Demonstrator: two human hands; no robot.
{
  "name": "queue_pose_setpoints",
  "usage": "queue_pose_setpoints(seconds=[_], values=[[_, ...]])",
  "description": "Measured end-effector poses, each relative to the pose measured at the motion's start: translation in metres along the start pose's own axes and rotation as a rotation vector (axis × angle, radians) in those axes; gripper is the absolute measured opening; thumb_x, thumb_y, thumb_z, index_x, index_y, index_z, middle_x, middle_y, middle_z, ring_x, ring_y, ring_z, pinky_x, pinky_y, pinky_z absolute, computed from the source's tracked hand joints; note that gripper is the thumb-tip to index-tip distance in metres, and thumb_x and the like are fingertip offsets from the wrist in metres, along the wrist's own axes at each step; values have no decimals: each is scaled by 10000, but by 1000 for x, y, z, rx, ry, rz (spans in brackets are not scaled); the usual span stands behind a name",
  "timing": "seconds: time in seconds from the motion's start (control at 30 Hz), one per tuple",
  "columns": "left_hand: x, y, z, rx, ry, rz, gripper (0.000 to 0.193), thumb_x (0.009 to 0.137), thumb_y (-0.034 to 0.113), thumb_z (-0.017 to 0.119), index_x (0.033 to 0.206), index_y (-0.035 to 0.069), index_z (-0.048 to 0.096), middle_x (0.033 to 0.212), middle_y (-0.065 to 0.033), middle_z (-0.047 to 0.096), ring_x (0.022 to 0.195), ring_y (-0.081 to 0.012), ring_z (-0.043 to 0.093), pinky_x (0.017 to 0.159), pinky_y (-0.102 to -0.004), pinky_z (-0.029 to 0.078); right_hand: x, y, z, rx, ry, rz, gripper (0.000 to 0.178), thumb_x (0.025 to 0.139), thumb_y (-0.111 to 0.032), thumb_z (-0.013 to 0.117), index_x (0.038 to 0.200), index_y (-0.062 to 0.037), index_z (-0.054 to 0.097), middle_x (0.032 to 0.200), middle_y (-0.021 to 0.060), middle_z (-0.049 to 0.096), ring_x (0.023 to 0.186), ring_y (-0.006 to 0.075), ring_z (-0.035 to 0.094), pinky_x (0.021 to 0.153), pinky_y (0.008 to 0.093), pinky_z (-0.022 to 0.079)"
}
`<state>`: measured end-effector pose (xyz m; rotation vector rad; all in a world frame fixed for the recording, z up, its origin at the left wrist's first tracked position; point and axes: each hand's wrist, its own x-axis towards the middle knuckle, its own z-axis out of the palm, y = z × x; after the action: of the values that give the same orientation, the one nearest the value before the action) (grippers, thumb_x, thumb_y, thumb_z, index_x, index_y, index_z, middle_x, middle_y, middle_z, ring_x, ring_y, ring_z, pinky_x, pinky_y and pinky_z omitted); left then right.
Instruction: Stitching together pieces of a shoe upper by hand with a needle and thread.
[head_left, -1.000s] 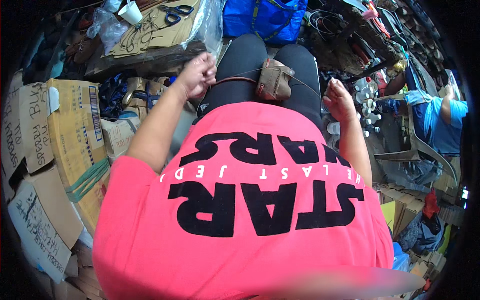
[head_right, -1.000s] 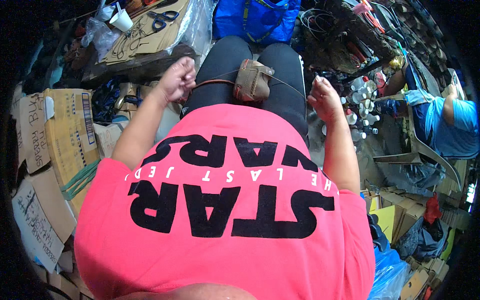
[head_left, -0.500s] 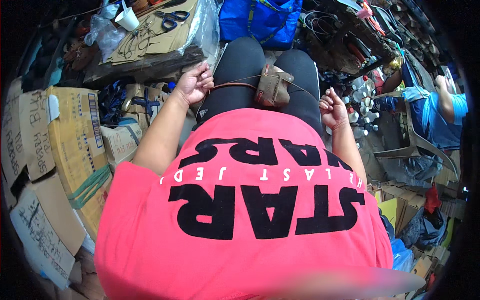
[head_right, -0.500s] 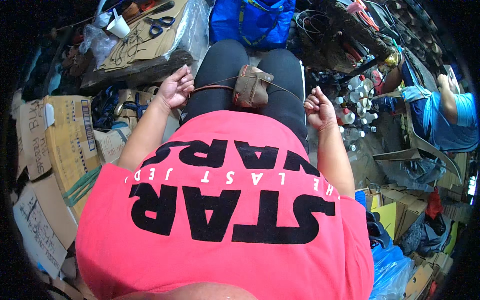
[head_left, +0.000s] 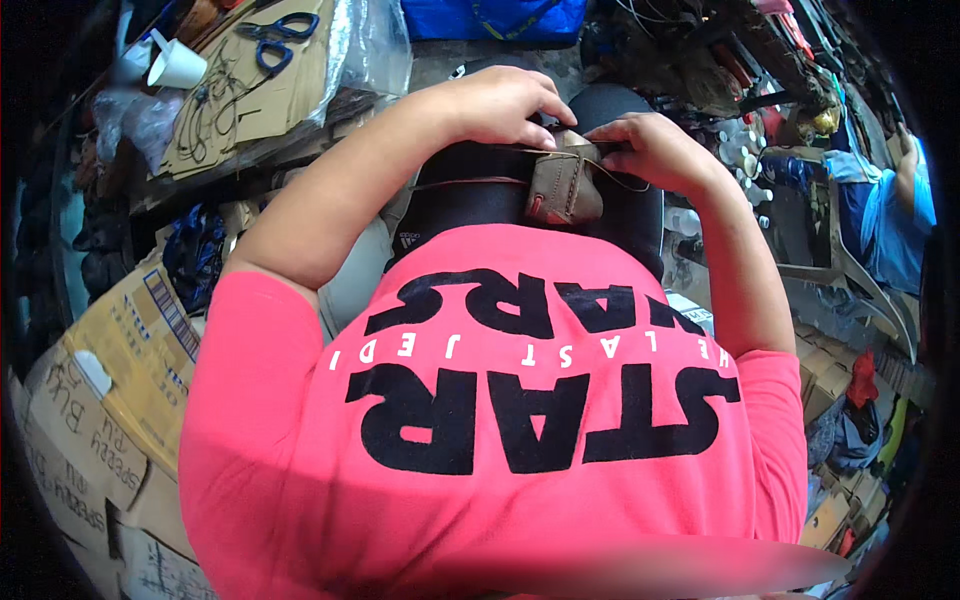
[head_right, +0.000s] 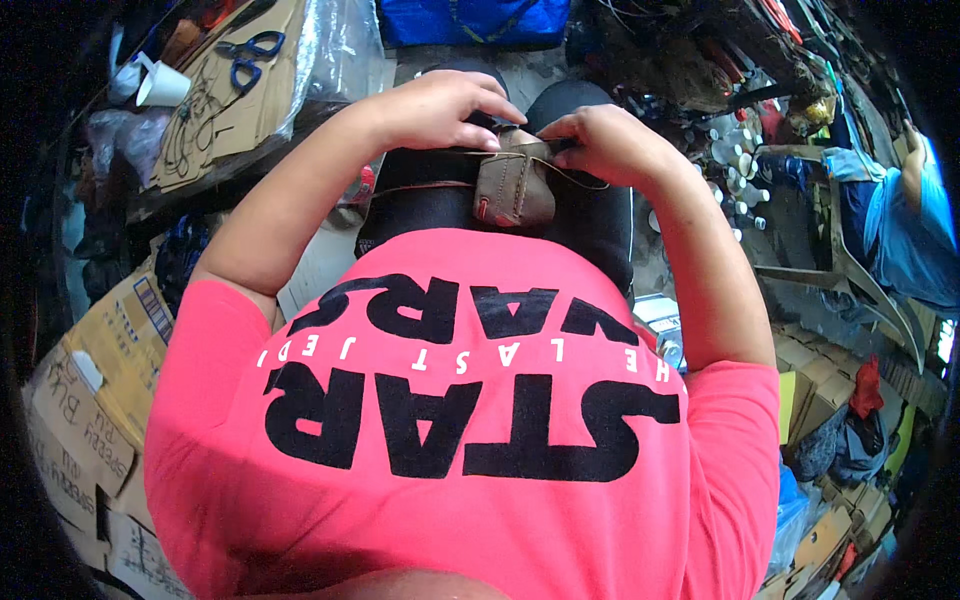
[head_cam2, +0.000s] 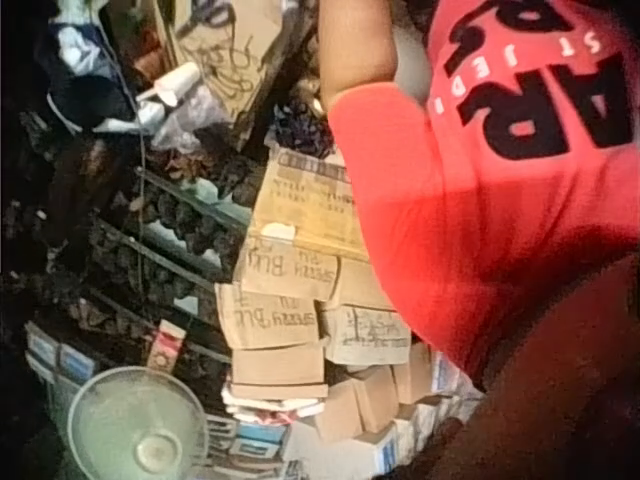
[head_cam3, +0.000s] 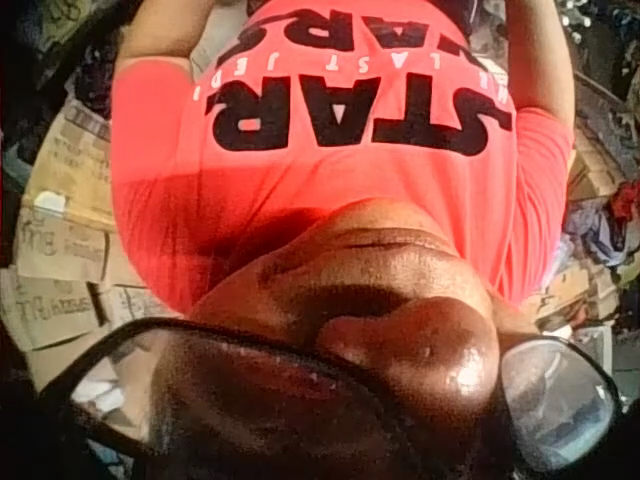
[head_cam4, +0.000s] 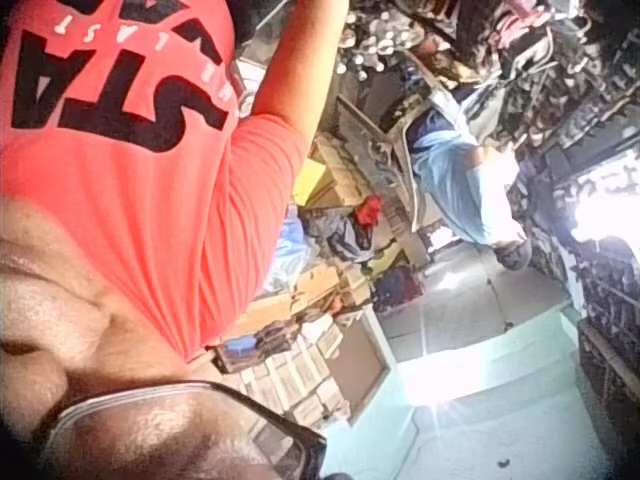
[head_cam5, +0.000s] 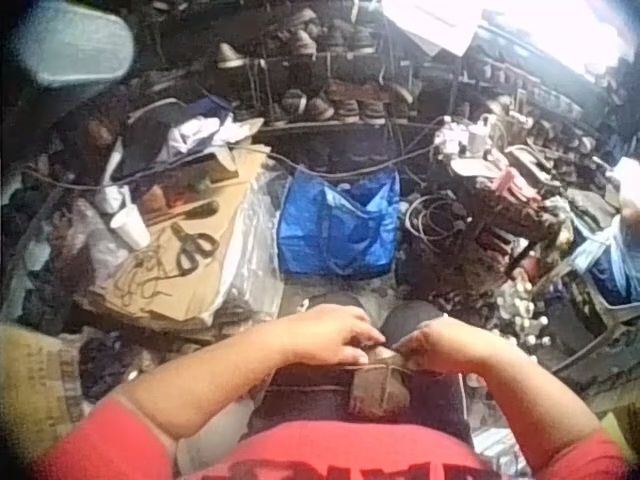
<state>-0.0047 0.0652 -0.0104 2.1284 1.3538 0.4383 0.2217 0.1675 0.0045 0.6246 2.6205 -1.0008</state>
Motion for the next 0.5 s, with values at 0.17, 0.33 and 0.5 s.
queue_pose_setpoints(seconds=[0.17, 0.33, 0.5], values=[[33, -12, 6, 21, -285, -11, 464, 752, 218, 727, 1203, 138, 646, 1118, -131, 650, 1088, -324, 600, 920, -393, 474, 2, 5, 16, -66, 206, -96, 275, 691, -116, 742, 941, -20, 679, 828, 155, 648, 814, 335, 635, 710, 368, 499], [44, 2, 4, -164, -294, 27, 463, 647, 129, 793, 1091, 100, 667, 1067, -119, 659, 930, -315, 626, 825, -385, 488, -17, 9, 39, 27, 368, 22, 223, 697, -155, 755, 826, -15, 640, 775, 143, 604, 759, 335, 611, 657, 408, 466], [52, -8, 23, -194, -197, 83, 377, 623, 107, 804, 960, 56, 643, 975, -105, 638, 941, -299, 608, 812, -380, 480, -22, 13, 43, 30, 423, 43, 257, 730, -155, 742, 953, -53, 666, 823, 139, 598, 776, 342, 605, 675, 407, 471]])
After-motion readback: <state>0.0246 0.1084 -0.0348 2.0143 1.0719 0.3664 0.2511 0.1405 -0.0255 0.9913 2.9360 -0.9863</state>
